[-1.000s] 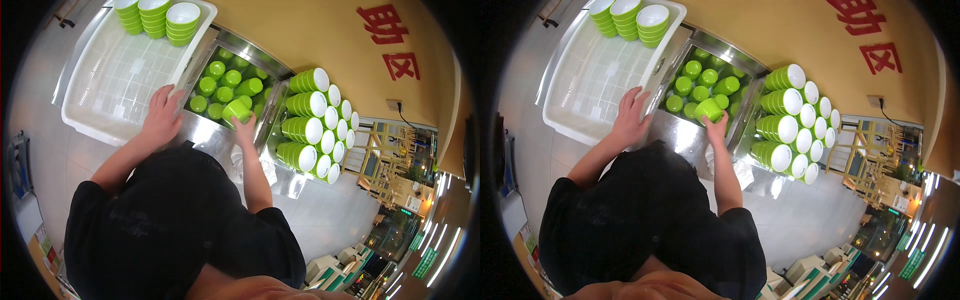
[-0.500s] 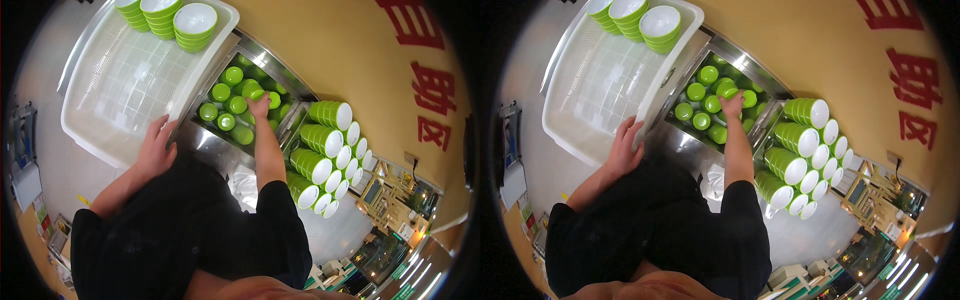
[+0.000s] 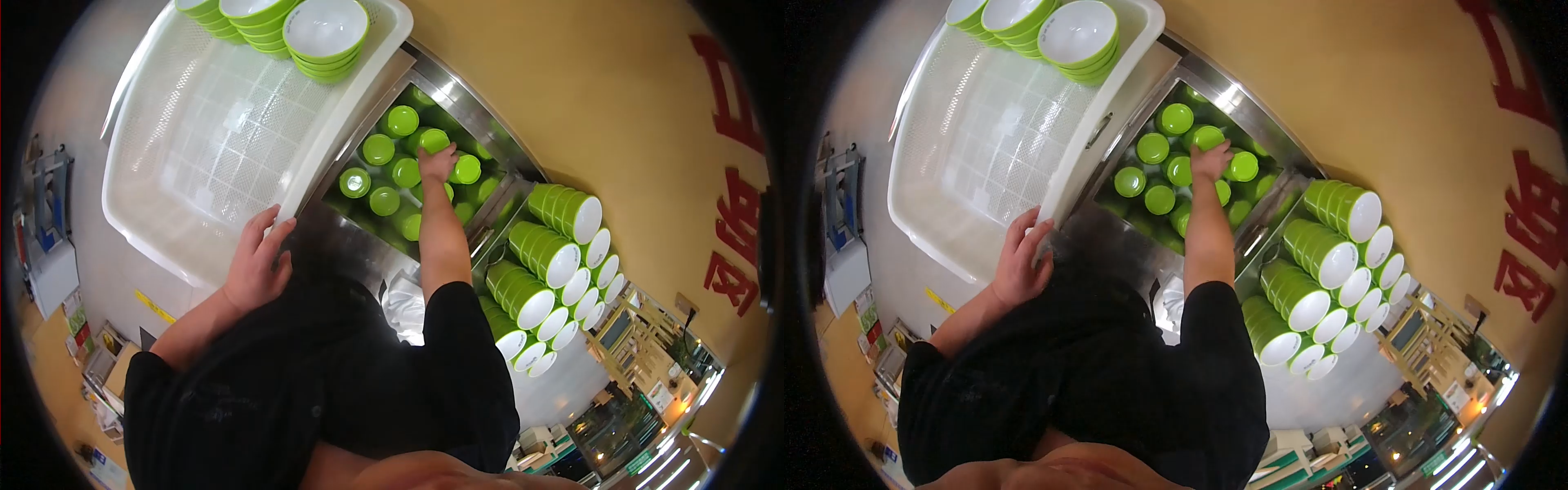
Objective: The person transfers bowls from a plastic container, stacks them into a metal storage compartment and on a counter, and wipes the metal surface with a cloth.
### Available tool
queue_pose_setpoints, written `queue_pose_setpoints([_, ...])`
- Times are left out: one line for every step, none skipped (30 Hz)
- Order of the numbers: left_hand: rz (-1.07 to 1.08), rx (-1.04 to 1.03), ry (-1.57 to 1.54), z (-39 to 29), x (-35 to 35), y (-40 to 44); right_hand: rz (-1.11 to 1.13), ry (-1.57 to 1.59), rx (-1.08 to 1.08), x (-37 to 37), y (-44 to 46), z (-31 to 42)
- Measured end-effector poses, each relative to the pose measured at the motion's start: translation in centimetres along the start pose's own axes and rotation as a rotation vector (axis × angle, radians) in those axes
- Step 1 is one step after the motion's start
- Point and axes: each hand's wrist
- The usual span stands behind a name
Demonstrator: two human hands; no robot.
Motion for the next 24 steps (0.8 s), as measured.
queue_pose_setpoints([-0.009, -0.004, -0.004, -0.1, 0.1, 0.2, -0.053, 0.063, 0.019, -0.4, -0.7, -0.4])
queue_pose_setpoints([-0.006, -0.015, -0.003, -0.1, 0.1, 0.2, -0.106, 0.124, 0.039, -0.8, -1.6, -0.8])
queue_pose_setpoints([-0.015, -0.008, -0.010, -0.2, 0.0, 0.3, -0.222, 0.073, 0.152, -2.4, -1.6, -2.5])
queue_pose_setpoints([-0.025, -0.002, -0.016, -0.2, -0.1, 0.3, -0.231, 0.077, 0.151, -2.4, -3.0, -2.7])
queue_pose_setpoints([-0.026, -0.011, -0.012, -0.2, -0.1, 0.3, -0.202, 0.210, 0.257, -2.4, -5.1, -3.3])
queue_pose_setpoints([-0.024, -0.015, 0.005, -0.2, 0.0, 0.3, -0.171, 0.343, 0.363, -2.5, -7.3, -3.8])
queue_pose_setpoints([-0.022, -0.020, 0.024, -0.2, 0.0, 0.2, -0.180, 0.348, 0.364, -2.8, -9.3, -4.3])
queue_pose_setpoints([-0.022, -0.029, 0.030, -0.3, 0.0, 0.1, -0.151, 0.382, 0.366, -3.2, -11.4, -4.6])
queue_pose_setpoints([-0.035, -0.018, 0.019, -0.6, 0.1, 0.1, -0.122, 0.416, 0.372, -3.5, -13.4, -4.8])
queue_pose_setpoints([-0.051, -0.007, 0.009, -0.8, 0.1, 0.1, -0.112, 0.455, 0.368, -4.0, -15.2, -5.3])
queue_pose_setpoints([-0.059, -0.016, 0.019, -0.9, 0.1, 0.0, -0.101, 0.494, 0.365, -4.5, -16.9, -5.8])
queue_pose_setpoints([-0.052, -0.012, 0.014, -0.9, 0.1, 0.0, -0.109, 0.503, 0.378, -4.6, -18.6, -5.8])
queue_pose_setpoints([-0.047, -0.008, 0.010, -0.9, 0.1, -0.1, -0.062, 0.542, 0.368, -4.6, -20.1, -5.7])
queue_pose_setpoints([-0.058, -0.017, 0.022, -0.9, 0.1, -0.3, -0.015, 0.581, 0.358, -4.5, -21.3, -5.5])
queue_pose_setpoints([-0.080, -0.031, -0.013, -0.8, 0.1, -0.4, -0.025, 0.590, 0.372, -4.7, -22.1, -5.4])
queue_pose_setpoints([-0.100, -0.046, -0.047, -0.5, 0.0, -0.5, -0.069, 0.511, 0.434, -5.2, -22.5, -5.6])
queue_pose_setpoints([-0.105, -0.060, -0.035, 0.1, -0.1, -0.4, -0.116, 0.431, 0.491, -5.7, -22.8, -5.9])
queue_pose_setpoints([-0.090, -0.020, -0.153, 1.0, -0.2, -0.2, -0.132, 0.441, 0.497, -5.5, -23.3, -5.6])
queue_pose_setpoints([-0.071, 0.019, -0.270, 1.8, 0.2, 0.3, -0.140, 0.452, 0.525, -5.2, -23.8, -5.2])
queue_pose_setpoints([-0.068, 0.000, -0.262, 2.6, 0.7, 1.1, -0.149, 0.460, 0.549, -4.9, -24.5, -5.0])
queue_pose_setpoints([-0.124, -0.063, -0.168, 3.4, 1.4, 2.5, -0.170, 0.463, 0.553, -4.4, -25.2, -4.8])
queue_pose_setpoints([-0.188, -0.125, -0.077, 4.0, 2.1, 4.3, -0.172, 0.469, 0.587, -4.0, -25.7, -4.5])
queue_pose_setpoints([-0.247, -0.166, 0.008, 4.5, 2.9, 6.2, -0.173, 0.472, 0.622, -3.6, -26.4, -4.2])
queue_pose_setpoints([-0.307, -0.204, 0.091, 4.8, 3.8, 8.2, -0.191, 0.467, 0.631, -3.4, -27.0, -4.2])
Point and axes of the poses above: each hand's wrist, its own y-axis towards the middle knuckle, its own x-axis out of the back of the hand, z = x × y, and after that the axes turned 15 degrees about z, right-handed
